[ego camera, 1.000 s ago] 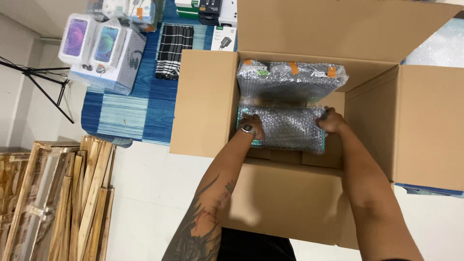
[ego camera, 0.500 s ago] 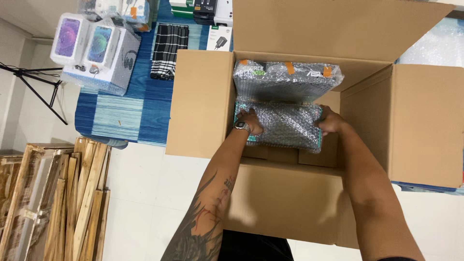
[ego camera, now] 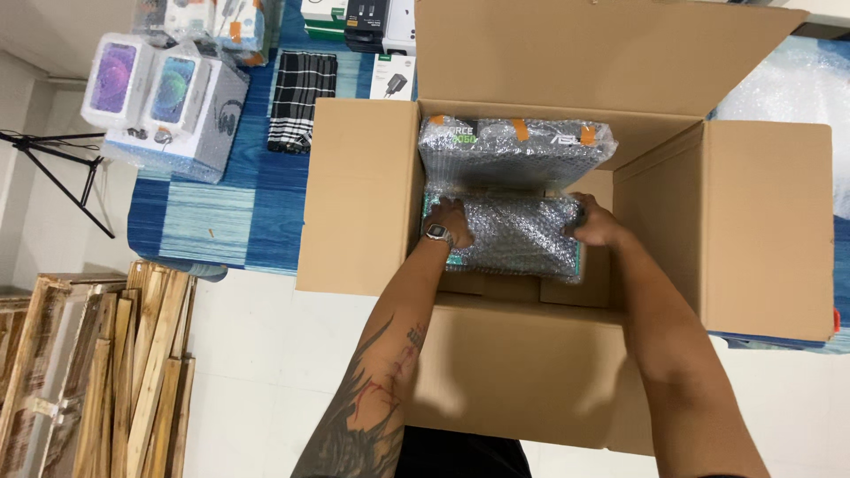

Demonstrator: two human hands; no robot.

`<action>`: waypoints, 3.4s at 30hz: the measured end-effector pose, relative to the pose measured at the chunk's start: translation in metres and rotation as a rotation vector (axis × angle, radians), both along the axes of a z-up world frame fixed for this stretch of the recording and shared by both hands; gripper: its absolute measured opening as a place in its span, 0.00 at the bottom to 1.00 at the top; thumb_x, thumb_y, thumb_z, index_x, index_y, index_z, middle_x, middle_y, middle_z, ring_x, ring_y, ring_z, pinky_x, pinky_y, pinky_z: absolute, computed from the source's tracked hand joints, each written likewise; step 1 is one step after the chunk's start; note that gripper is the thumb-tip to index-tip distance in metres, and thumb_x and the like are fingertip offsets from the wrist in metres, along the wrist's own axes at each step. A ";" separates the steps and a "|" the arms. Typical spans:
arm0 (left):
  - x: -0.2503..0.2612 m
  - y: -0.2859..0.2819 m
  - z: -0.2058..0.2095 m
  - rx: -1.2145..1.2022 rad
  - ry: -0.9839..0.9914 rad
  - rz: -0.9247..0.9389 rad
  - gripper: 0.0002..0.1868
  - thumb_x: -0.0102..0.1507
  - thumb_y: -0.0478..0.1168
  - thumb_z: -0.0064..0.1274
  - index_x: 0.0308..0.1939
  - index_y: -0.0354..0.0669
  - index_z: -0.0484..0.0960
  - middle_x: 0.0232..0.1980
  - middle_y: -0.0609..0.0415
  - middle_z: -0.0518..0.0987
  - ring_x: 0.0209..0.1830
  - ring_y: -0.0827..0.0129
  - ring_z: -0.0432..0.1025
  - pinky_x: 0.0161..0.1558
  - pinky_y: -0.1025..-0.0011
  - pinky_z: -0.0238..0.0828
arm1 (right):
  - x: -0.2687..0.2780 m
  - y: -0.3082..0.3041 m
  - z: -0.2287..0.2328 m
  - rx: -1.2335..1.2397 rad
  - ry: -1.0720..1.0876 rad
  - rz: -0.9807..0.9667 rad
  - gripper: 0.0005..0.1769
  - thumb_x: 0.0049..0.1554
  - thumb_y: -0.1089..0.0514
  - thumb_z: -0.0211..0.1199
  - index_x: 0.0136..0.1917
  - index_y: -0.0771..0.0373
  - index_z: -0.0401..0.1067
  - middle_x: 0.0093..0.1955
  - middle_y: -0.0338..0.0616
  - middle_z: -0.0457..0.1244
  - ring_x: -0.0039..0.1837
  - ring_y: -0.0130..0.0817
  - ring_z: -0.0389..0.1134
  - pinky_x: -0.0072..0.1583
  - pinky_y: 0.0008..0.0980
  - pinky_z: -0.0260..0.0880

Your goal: The person places multiple electronic components, including graphics card boxes and bubble-wrapped items, into a cardboard shipping box and then prepares a roll of adhesive tape.

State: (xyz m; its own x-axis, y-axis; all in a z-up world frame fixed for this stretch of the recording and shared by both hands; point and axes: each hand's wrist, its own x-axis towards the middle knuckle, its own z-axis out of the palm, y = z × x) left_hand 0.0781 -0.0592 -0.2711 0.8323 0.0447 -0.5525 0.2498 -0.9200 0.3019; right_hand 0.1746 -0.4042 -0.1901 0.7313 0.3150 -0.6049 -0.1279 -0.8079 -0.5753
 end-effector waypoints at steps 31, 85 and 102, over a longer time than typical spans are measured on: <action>0.000 -0.012 -0.075 0.440 -0.325 -0.211 0.34 0.83 0.46 0.33 0.96 0.56 0.52 0.91 0.27 0.66 0.94 0.34 0.59 0.71 0.15 0.57 | -0.009 0.012 0.015 -0.165 -0.003 0.015 0.77 0.53 0.53 0.85 0.99 0.55 0.35 0.76 0.84 0.67 0.47 0.66 0.83 0.58 0.52 0.89; -0.109 0.000 0.071 0.049 -0.392 -0.384 0.11 0.71 0.39 0.60 0.41 0.42 0.96 0.40 0.45 0.92 0.45 0.50 0.90 0.45 0.44 0.87 | -0.100 0.042 0.101 -0.121 0.001 0.555 0.54 0.49 0.45 0.90 0.82 0.72 0.75 0.75 0.69 0.76 0.79 0.68 0.76 0.77 0.64 0.80; -0.163 0.193 0.238 -0.341 -1.310 -0.294 0.08 0.74 0.46 0.63 0.51 0.50 0.91 0.53 0.56 0.90 0.54 0.58 0.84 0.55 0.56 0.78 | -0.171 0.250 0.253 -0.125 -0.386 0.395 0.34 0.62 0.42 0.75 0.79 0.47 0.79 0.76 0.31 0.77 0.76 0.33 0.78 0.63 0.42 0.79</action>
State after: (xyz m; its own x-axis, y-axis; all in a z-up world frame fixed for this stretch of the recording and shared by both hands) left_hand -0.0854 0.1341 -0.0335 0.7025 -0.1993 0.6832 -0.5761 -0.7228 0.3816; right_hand 0.0036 -0.1547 0.0634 0.7482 0.5526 -0.3671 0.3985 -0.8168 -0.4172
